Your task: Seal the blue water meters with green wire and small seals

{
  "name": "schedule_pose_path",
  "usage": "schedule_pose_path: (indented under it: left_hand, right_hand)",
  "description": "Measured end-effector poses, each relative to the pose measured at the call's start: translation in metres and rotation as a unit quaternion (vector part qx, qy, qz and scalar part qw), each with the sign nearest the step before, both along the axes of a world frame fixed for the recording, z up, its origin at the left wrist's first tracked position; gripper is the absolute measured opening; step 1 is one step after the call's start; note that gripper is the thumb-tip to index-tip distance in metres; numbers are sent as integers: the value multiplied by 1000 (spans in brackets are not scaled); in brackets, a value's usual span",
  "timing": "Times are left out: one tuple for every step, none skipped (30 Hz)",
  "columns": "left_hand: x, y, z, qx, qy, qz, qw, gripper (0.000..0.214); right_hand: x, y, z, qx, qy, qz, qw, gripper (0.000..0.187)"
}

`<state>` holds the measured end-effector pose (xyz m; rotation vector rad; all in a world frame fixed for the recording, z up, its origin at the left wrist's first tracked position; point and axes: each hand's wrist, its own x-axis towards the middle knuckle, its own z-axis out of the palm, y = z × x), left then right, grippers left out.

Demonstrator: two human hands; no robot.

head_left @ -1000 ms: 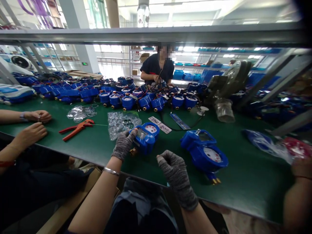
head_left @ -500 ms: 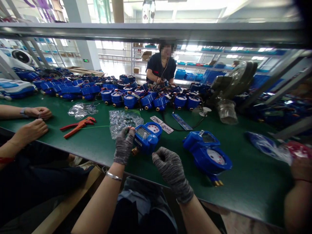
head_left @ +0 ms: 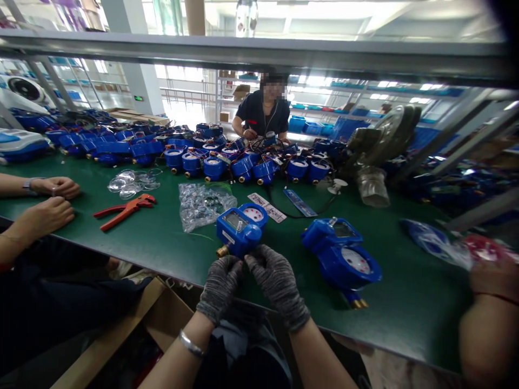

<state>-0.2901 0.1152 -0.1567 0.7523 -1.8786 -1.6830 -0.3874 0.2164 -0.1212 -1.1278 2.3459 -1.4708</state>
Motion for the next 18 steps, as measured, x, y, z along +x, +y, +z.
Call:
schedule_pose_path:
  left_hand:
    - [6,-2,2,-5,-17,-9,1000,28]
    - [15,-4,5,9,-31,-30,999,29]
    - [26,-5,8,47,-40,-63,996,30]
    - [38,-5,10,109,-40,-104,988,30]
    - [50,-3,12,189,-34,-151,970,28]
    - [61,-1,14,277,-20,-189,942,26]
    - [70,3,15,359,1,-215,908,24]
    - [76,7,16,428,32,-229,874,24]
    - [80,11,16,482,68,-230,843,24]
    - [80,15,15,523,100,-225,816,23]
    - [78,19,14,550,129,-216,796,21]
    - [74,22,13,565,155,-206,784,20]
    - [69,24,12,568,176,-199,779,19]
    - [63,27,12,560,193,-188,783,18]
    - [56,28,11,540,206,-176,797,19]
    - [49,30,11,511,214,-162,817,20]
    - [43,31,10,475,219,-143,840,22]
    - [38,33,10,437,219,-121,864,24]
  right_hand:
    - [-2,3,2,-23,-48,15,999,17]
    - [-3,7,3,-46,-104,37,993,18]
    - [-5,12,5,-67,-165,64,982,20]
    - [-6,17,7,-84,-223,93,967,22]
    - [-7,22,8,-98,-270,121,950,23]
    - [-7,26,9,-111,-300,144,936,24]
    - [-6,31,9,-123,-315,164,927,24]
    - [-4,34,9,-134,-320,181,920,25]
    - [-2,37,7,-142,-318,194,917,27]
    - [1,40,5,-146,-313,200,917,29]
    - [5,42,3,-144,-305,197,920,29]
    - [8,43,0,-137,-288,182,930,28]
    - [11,45,-3,-125,-257,151,946,27]
    - [14,47,-5,-108,-210,111,965,25]
    - [16,49,-7,-88,-153,64,982,25]
    - [17,51,-9,-70,-90,21,993,26]
    - [18,54,-11,-56,-35,-15,998,27]
    - [18,57,-14,-47,-1,-39,998,28]
